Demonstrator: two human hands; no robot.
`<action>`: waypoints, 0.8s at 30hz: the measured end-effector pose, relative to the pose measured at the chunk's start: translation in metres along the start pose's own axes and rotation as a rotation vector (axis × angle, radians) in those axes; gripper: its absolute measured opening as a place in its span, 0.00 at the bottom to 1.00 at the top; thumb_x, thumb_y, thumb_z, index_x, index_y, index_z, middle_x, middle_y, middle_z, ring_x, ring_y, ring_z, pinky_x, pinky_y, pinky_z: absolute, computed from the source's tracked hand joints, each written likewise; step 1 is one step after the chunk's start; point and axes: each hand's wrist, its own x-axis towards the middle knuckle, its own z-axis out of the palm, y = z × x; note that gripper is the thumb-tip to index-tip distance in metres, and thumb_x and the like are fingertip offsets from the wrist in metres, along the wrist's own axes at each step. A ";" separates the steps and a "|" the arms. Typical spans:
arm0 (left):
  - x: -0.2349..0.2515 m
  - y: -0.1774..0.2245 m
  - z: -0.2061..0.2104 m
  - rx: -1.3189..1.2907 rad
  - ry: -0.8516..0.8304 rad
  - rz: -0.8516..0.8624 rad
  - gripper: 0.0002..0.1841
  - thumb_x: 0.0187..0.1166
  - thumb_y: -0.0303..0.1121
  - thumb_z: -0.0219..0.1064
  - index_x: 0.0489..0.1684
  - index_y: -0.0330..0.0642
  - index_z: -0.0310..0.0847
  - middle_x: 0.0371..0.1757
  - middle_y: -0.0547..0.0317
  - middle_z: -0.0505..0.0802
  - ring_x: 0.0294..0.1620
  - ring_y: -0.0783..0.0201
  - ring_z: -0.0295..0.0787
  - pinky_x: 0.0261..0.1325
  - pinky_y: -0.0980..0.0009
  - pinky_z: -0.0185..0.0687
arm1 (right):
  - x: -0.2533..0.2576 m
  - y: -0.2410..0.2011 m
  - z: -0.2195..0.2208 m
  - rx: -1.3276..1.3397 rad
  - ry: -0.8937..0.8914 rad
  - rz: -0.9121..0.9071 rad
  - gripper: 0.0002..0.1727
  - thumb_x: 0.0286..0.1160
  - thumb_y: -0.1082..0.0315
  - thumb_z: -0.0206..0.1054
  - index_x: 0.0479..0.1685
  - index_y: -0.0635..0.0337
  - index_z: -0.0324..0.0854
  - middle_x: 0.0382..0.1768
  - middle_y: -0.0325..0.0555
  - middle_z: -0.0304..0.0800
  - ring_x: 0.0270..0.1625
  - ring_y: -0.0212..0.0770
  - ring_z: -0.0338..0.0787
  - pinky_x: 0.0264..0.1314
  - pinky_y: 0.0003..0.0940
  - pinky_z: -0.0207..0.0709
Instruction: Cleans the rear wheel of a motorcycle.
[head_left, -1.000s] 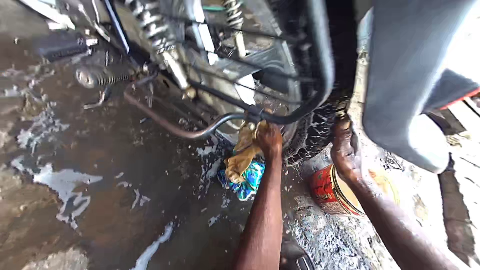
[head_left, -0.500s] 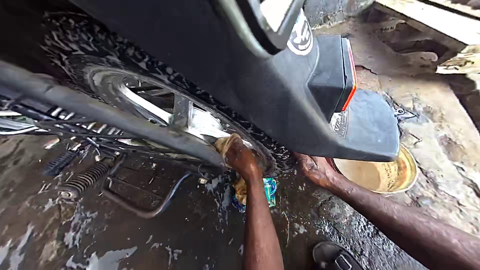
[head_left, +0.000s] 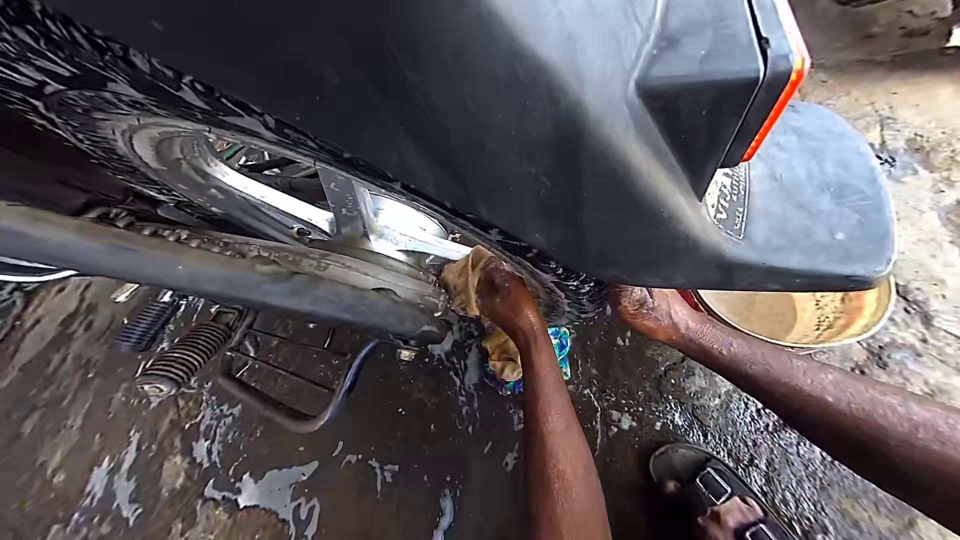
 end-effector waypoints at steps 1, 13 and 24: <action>-0.003 0.004 0.000 0.052 0.013 0.019 0.14 0.87 0.37 0.61 0.52 0.32 0.83 0.42 0.50 0.88 0.43 0.62 0.85 0.52 0.60 0.83 | 0.022 -0.045 -0.029 -0.027 -0.145 0.160 0.13 0.81 0.60 0.59 0.48 0.56 0.87 0.41 0.33 0.89 0.51 0.14 0.83 0.58 0.15 0.74; -0.013 0.052 -0.012 0.096 0.009 -0.004 0.21 0.91 0.44 0.57 0.58 0.30 0.81 0.48 0.45 0.88 0.52 0.58 0.83 0.61 0.57 0.79 | 0.044 -0.061 -0.039 0.130 -0.116 0.123 0.30 0.89 0.41 0.44 0.56 0.56 0.81 0.48 0.26 0.85 0.59 0.09 0.79 0.67 0.17 0.73; 0.005 -0.008 0.043 -0.176 0.153 0.140 0.25 0.88 0.54 0.56 0.37 0.40 0.86 0.24 0.60 0.85 0.25 0.67 0.84 0.30 0.64 0.86 | 0.038 0.010 -0.056 0.189 -0.190 0.345 0.29 0.93 0.44 0.33 0.82 0.49 0.58 0.73 0.27 0.76 0.78 0.21 0.72 0.85 0.29 0.66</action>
